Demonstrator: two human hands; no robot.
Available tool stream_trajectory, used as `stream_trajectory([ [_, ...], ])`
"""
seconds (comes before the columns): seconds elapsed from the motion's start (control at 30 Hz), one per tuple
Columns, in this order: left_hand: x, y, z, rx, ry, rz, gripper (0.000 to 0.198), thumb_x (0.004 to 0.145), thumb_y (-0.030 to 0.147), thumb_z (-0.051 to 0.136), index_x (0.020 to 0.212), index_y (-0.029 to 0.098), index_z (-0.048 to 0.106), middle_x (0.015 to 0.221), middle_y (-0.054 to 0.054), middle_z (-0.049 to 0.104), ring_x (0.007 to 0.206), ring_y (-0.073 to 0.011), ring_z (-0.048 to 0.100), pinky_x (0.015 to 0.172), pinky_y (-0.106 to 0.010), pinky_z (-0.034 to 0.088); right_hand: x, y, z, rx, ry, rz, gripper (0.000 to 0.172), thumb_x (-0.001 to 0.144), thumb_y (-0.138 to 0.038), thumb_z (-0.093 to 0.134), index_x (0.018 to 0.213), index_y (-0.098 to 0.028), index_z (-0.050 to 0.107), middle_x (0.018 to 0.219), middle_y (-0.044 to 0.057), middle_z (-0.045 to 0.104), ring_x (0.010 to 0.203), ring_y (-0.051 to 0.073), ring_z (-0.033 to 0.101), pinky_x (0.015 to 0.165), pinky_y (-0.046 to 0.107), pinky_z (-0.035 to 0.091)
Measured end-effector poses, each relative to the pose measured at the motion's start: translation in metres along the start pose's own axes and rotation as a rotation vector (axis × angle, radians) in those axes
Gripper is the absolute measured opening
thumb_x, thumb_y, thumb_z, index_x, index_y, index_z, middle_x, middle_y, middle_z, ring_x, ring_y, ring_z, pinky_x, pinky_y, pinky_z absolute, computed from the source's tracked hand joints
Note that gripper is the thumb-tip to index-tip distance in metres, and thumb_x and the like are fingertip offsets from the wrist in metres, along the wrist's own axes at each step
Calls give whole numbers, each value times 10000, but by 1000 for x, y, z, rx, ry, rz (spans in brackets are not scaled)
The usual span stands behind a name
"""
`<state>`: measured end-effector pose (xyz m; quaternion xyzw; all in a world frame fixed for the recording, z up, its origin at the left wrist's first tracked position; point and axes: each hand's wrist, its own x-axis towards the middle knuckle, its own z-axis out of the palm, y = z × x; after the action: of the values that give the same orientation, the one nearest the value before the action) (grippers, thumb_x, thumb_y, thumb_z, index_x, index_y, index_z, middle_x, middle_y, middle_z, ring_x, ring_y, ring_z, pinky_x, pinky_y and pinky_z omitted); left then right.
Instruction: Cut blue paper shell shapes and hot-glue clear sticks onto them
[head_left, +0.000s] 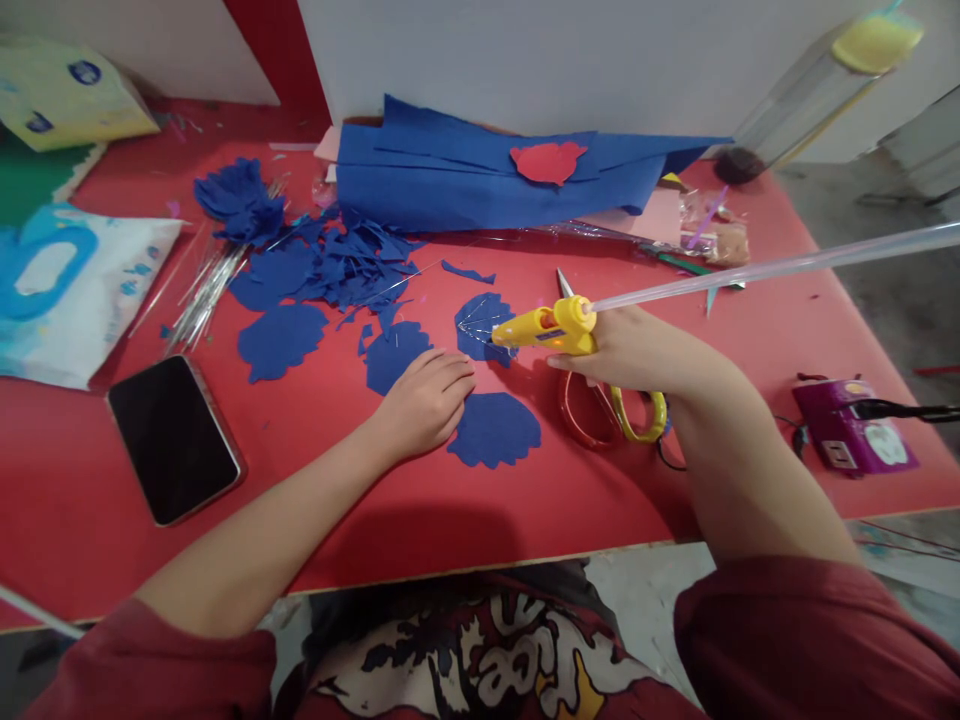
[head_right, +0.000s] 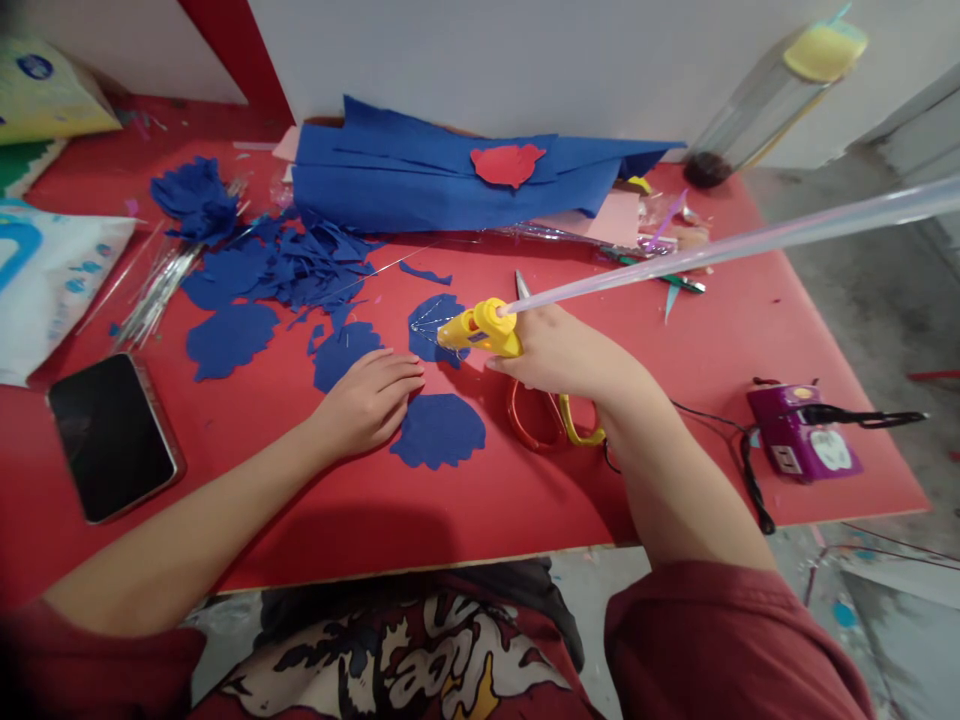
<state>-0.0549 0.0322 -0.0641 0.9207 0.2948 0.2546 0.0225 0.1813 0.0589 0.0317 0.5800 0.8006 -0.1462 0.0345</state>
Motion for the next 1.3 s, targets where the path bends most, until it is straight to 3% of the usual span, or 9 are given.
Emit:
stream_trajectory([
  [0.1, 0, 0, 0, -16, -3, 0, 243, 850, 125, 424, 987, 108, 623, 1014, -135, 679, 1035, -240, 603, 936, -457, 458, -3, 0, -1, -15, -61, 29, 275, 789, -399, 506, 947, -201, 613, 654, 29, 548, 662, 191, 530, 563, 289, 386],
  [0.47, 0, -1, 0, -35, -1, 2, 246, 853, 129, 421, 997, 108, 619, 1009, -140, 677, 1039, -242, 599, 936, -470, 456, -9, 1, -4, -17, -55, 28, 302, 784, -385, 501, 998, -208, 619, 708, 31, 592, 684, 191, 564, 589, 294, 426],
  [1.3, 1, -1, 0, -9, 37, 31, 238, 848, 112, 424, 987, 95, 617, 982, -136, 682, 1023, -238, 611, 920, -433, 472, -17, 7, -8, 19, -93, -15, 176, 777, -349, 521, 838, -231, 635, 681, 40, 612, 777, 231, 594, 670, 340, 459],
])
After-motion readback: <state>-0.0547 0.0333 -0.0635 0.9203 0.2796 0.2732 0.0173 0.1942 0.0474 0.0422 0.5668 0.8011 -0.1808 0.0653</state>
